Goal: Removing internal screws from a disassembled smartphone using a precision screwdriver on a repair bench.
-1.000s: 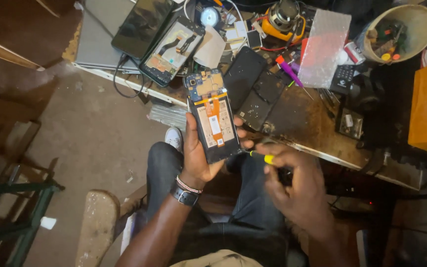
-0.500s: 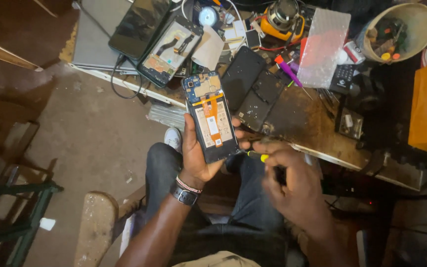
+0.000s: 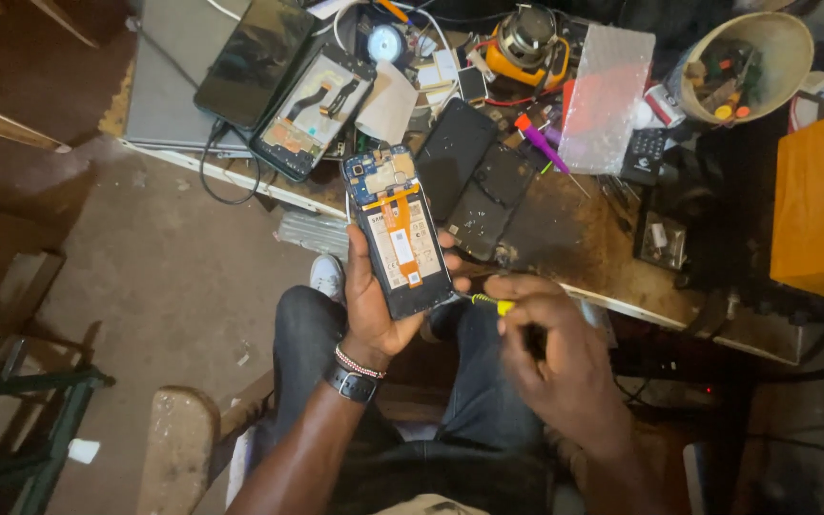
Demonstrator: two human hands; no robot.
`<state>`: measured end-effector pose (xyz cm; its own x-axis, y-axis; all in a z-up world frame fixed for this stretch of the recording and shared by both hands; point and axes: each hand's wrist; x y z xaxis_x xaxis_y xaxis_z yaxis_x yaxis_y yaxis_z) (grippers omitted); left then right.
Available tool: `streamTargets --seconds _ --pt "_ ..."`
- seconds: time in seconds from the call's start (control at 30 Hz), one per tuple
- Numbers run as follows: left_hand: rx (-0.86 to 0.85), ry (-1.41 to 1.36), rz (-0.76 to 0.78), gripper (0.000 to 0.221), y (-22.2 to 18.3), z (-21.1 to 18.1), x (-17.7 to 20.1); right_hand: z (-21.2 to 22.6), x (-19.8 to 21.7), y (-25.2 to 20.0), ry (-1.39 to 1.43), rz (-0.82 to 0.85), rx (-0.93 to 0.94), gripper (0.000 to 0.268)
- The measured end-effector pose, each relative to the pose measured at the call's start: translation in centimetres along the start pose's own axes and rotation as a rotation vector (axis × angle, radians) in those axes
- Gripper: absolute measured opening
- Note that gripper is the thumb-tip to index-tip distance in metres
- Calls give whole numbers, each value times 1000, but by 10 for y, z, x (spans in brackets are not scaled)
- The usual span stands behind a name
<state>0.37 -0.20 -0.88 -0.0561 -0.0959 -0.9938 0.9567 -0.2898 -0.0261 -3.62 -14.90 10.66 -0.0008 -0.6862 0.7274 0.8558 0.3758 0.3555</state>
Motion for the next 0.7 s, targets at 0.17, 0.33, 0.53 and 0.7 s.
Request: streamTargets --seconds 0.17,0.33,0.53,0.7 --pt "3 -7 3 69 6 2 -2 -10 -6 -5 -132 -76 23 11" --pt "-54 27 38 66 20 4 -3 -22 -8 -1 -80 -47 -19 7" --pt "-69 126 -63 63 55 12 0 -56 -16 10 -105 -322 -129 20" --pt "-96 164 -78 61 74 13 4 -65 -15 15 25 -376 -156 23"
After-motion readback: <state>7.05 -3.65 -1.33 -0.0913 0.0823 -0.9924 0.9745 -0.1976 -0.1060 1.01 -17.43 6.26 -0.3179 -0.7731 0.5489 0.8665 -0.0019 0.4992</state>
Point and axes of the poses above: each hand's wrist, its own y-axis towards the middle knuckle, its own x-axis out of the back of the hand, z = x × y, and after that the axes turned 8 degrees about -y, right-handed
